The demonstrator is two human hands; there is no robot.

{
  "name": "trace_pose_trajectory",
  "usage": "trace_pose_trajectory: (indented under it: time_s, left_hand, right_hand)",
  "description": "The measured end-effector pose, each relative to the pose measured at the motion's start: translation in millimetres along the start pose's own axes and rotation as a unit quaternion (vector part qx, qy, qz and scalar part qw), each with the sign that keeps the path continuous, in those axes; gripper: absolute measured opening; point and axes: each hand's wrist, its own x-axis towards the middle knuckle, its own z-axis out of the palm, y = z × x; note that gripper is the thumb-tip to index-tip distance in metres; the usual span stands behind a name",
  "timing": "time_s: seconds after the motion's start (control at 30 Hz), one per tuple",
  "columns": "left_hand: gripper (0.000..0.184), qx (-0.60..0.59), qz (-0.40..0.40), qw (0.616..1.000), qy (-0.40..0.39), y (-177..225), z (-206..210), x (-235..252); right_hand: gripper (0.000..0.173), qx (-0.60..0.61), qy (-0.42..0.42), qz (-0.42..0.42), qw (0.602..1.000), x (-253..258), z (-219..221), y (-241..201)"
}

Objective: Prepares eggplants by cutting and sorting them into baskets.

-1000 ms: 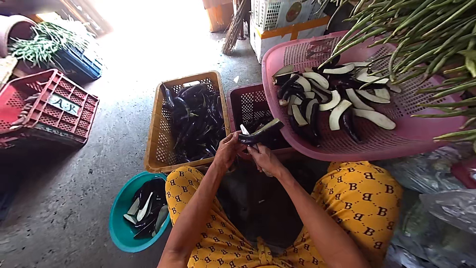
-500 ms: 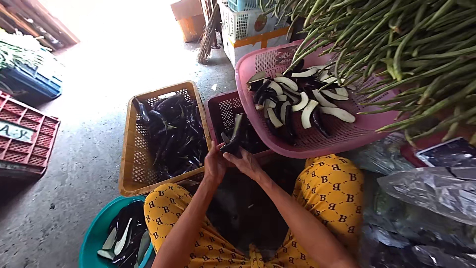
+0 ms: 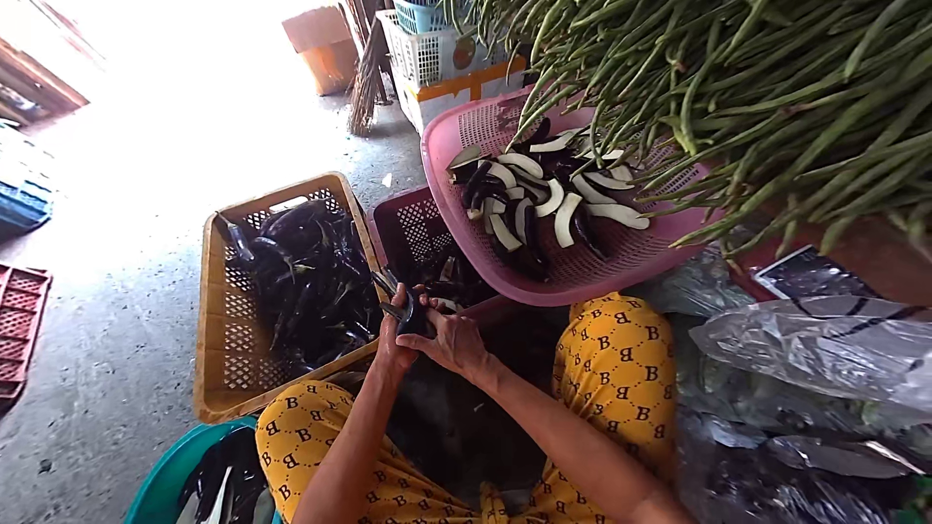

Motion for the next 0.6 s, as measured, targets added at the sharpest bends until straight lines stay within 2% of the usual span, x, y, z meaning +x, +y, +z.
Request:
trace_pose_trajectory:
  time_s: [0.2,0.27,0.33,0.43,0.47,0.53,0.6]
  left_hand:
    - [0.050,-0.002,0.018,1.000,-0.016,0.2,-4.7,1.1]
    - [0.050,-0.001,0.034,0.999,-0.019,1.7,-4.5,-0.2]
    - [0.045,0.026,0.078,0.997,0.014,4.1,-0.7,0.0]
    - [0.034,0.137,0.177,0.965,0.136,12.1,5.2,8.8]
    - [0.030,0.171,0.192,0.954,0.156,16.4,-0.5,12.0]
    - [0.030,0.267,0.190,0.935,0.138,20.2,-11.1,8.4]
    - [0.033,0.373,0.159,0.913,0.050,17.6,-15.2,-0.6]
  right_hand:
    - [0.080,-0.018,0.085,-0.072,0.994,-5.2,16.9,7.1]
    - [0.079,-0.025,0.088,-0.083,0.992,-5.1,17.4,7.7]
    - [0.081,-0.026,0.079,-0.085,0.993,-4.7,15.8,9.7]
    - [0.081,-0.043,0.064,-0.113,0.991,-9.3,15.7,6.7]
    - [0.080,-0.039,0.049,-0.109,0.992,-12.8,14.8,3.4]
    - [0.077,0.007,0.045,-0.062,0.997,-9.6,2.6,1.3]
    - [0.068,0.124,0.057,-0.005,0.991,6.4,-17.2,4.6]
